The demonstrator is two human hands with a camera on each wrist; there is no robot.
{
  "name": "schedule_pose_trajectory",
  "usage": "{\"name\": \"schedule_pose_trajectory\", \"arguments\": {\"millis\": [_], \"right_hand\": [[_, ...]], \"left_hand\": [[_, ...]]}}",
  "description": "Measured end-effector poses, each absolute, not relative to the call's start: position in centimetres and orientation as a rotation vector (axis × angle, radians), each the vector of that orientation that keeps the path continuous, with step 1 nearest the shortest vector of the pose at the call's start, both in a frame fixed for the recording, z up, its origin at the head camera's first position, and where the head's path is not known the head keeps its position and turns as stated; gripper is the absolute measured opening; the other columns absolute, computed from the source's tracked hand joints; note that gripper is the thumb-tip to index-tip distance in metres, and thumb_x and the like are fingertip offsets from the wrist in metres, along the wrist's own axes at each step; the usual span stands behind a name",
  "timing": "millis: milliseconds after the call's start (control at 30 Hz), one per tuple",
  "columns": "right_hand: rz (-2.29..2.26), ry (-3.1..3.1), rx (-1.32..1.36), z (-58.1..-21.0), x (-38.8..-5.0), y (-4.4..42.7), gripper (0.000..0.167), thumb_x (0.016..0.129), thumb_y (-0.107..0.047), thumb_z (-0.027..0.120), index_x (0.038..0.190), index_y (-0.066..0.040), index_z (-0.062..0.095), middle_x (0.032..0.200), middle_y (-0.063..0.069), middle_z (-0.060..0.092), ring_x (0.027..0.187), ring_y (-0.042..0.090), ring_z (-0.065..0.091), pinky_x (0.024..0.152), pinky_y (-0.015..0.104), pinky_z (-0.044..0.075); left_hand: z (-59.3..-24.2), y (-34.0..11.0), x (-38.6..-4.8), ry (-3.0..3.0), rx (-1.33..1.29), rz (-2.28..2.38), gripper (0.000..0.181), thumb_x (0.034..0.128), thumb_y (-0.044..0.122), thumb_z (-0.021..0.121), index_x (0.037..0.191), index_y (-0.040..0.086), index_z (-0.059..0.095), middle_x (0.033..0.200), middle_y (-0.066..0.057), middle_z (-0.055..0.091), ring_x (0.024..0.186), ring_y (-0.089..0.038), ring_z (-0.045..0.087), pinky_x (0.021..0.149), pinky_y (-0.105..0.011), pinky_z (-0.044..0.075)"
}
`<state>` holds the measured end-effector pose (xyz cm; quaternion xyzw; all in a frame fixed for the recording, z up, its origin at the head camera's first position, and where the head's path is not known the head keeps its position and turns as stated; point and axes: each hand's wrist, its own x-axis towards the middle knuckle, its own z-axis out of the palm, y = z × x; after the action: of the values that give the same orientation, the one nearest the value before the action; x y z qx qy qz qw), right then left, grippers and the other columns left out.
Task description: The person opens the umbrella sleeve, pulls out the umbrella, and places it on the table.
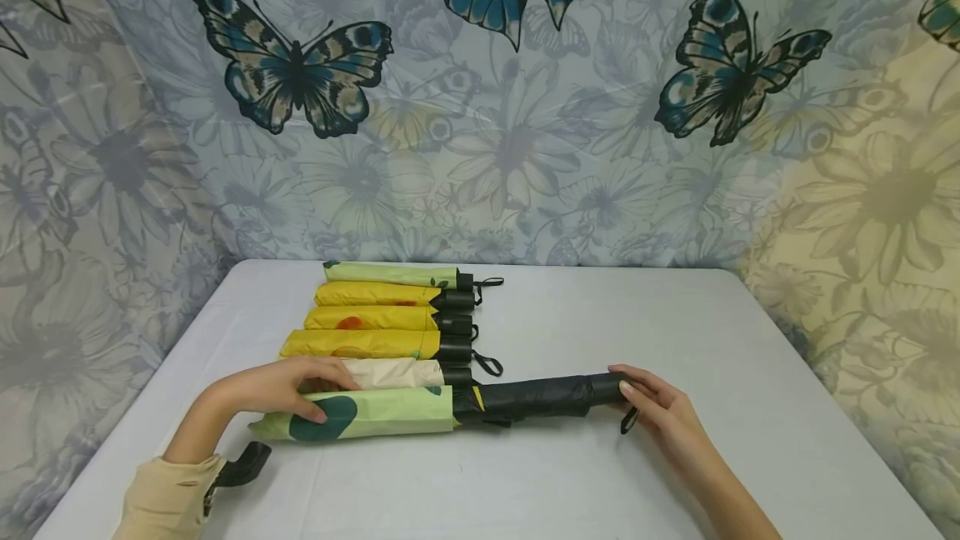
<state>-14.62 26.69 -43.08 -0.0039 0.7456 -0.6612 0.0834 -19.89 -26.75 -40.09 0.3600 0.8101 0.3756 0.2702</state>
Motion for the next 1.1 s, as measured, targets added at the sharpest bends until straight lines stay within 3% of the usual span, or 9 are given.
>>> {"name": "schedule_pose_trajectory", "arguments": {"millis": [767,1100], "right_hand": [[-2.129,2.152,-0.030,-43.1,-14.5,32.1,0.042,0.104,-0.021,0.046,0.144,-0.008,0.047,0.120,-0.022,0.061,0.103,0.005,0.069,0.089,0.010,0.051],[-2.265,2.040,-0.022,-43.5,-14.6,34.1,0.034,0.104,-0.015,0.045,0.135,-0.014,0.059,0.120,-0.019,0.060,0.102,0.005,0.069,0.089,0.012,0.053]], "left_hand": [[-40.4,-26.7,-20.0,2.171,0.997,1.035,0.041,0.0889,0.025,0.071,0.128,0.015,0.063,0.129,-0.009,0.059,0.117,-0.001,0.056,0.096,-0.021,0.051],[-40.4,-26.7,-20.0,2.185,0.992,1.036,0.041,0.0886,0.026,0.071,0.127,0.016,0.063,0.129,-0.009,0.060,0.116,0.002,0.056,0.097,-0.022,0.051]]}}
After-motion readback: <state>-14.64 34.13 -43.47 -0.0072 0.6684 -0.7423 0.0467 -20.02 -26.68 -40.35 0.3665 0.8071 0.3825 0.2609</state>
